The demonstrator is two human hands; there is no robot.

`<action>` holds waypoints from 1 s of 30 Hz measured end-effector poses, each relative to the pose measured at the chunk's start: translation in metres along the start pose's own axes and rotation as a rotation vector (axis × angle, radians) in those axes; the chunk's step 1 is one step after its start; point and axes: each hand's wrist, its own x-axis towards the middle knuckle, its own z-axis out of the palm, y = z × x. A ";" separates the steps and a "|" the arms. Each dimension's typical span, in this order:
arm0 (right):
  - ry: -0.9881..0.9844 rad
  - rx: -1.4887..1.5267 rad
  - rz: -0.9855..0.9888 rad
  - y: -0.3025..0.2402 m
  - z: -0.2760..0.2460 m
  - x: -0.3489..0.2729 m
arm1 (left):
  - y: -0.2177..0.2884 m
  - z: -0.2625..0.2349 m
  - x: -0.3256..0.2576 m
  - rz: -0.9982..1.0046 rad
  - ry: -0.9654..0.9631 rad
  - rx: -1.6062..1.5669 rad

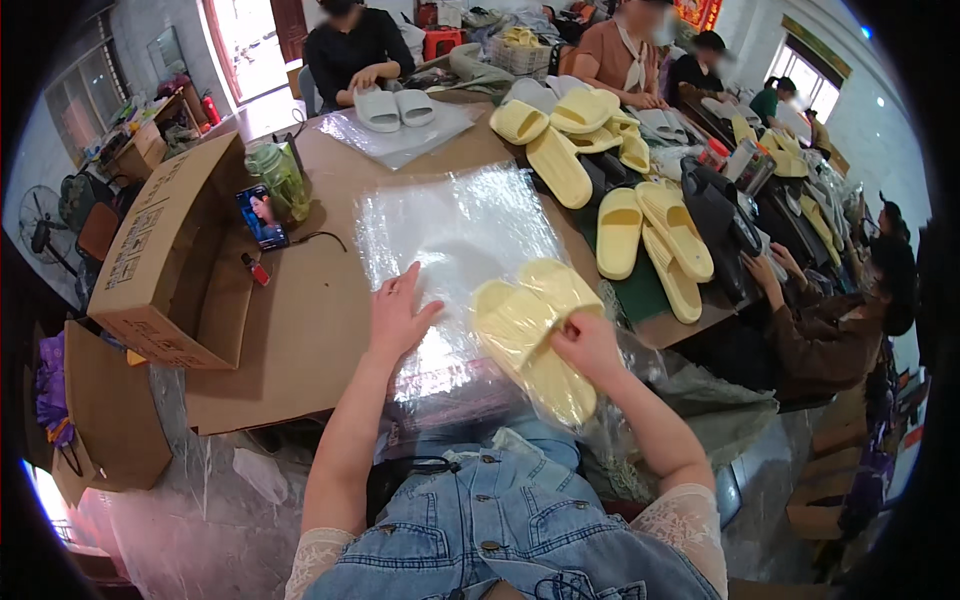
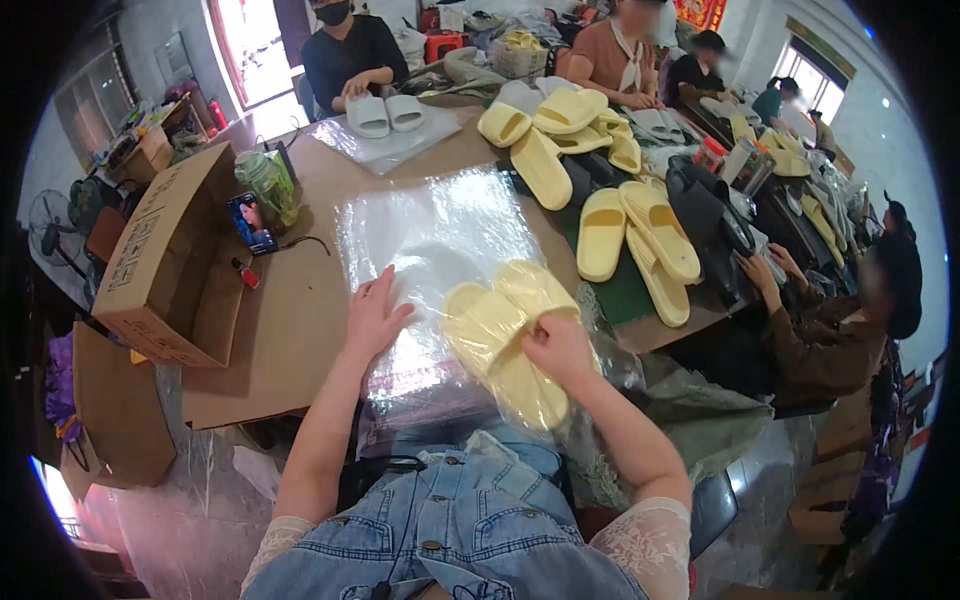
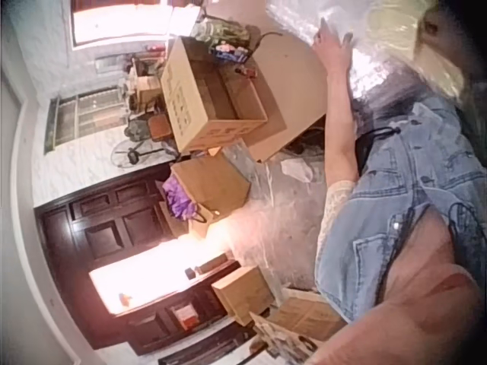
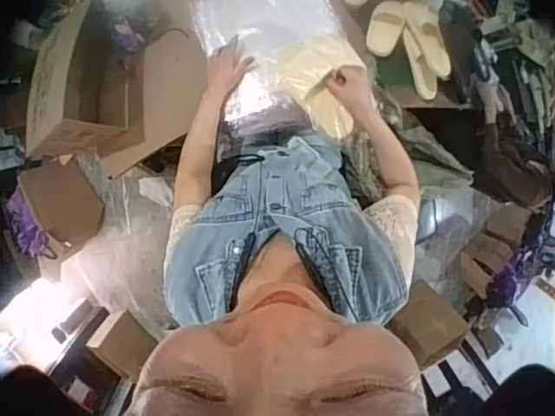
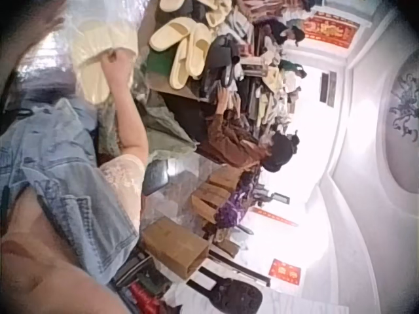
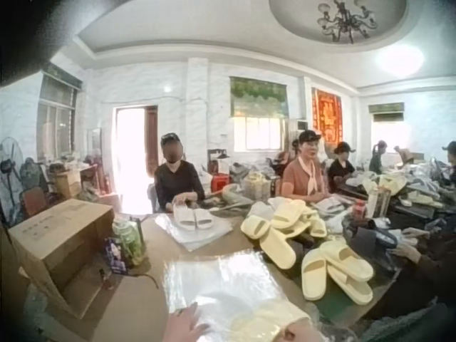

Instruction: The person places pairs of yellow, white, and black slippers onto a sheet of bubble wrap on a table, then folds the wrap over to enclose them. The person repeats this process for multiple pairs of slippers throughout the clip.

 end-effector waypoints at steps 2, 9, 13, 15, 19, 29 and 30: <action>-0.044 0.031 0.022 0.017 -0.022 -0.029 | -0.014 0.009 0.000 0.037 0.044 0.001; -0.269 0.027 0.361 0.091 -0.102 -0.138 | -0.012 0.003 0.000 0.027 0.031 -0.033; -0.363 0.020 0.704 0.138 -0.142 -0.180 | -0.010 0.002 0.000 0.034 0.049 -0.009; -0.358 -0.093 0.823 0.178 -0.147 -0.193 | -0.007 0.002 0.002 0.045 0.053 -0.008; -0.219 -0.614 0.794 0.229 -0.145 -0.195 | -0.009 0.006 0.002 0.056 0.048 0.020; 0.610 -0.644 0.163 0.198 -0.239 0.023 | -0.008 0.001 0.001 0.062 0.062 0.004; 0.624 -0.675 0.224 0.209 -0.246 0.042 | -0.007 0.001 0.001 0.066 0.060 -0.013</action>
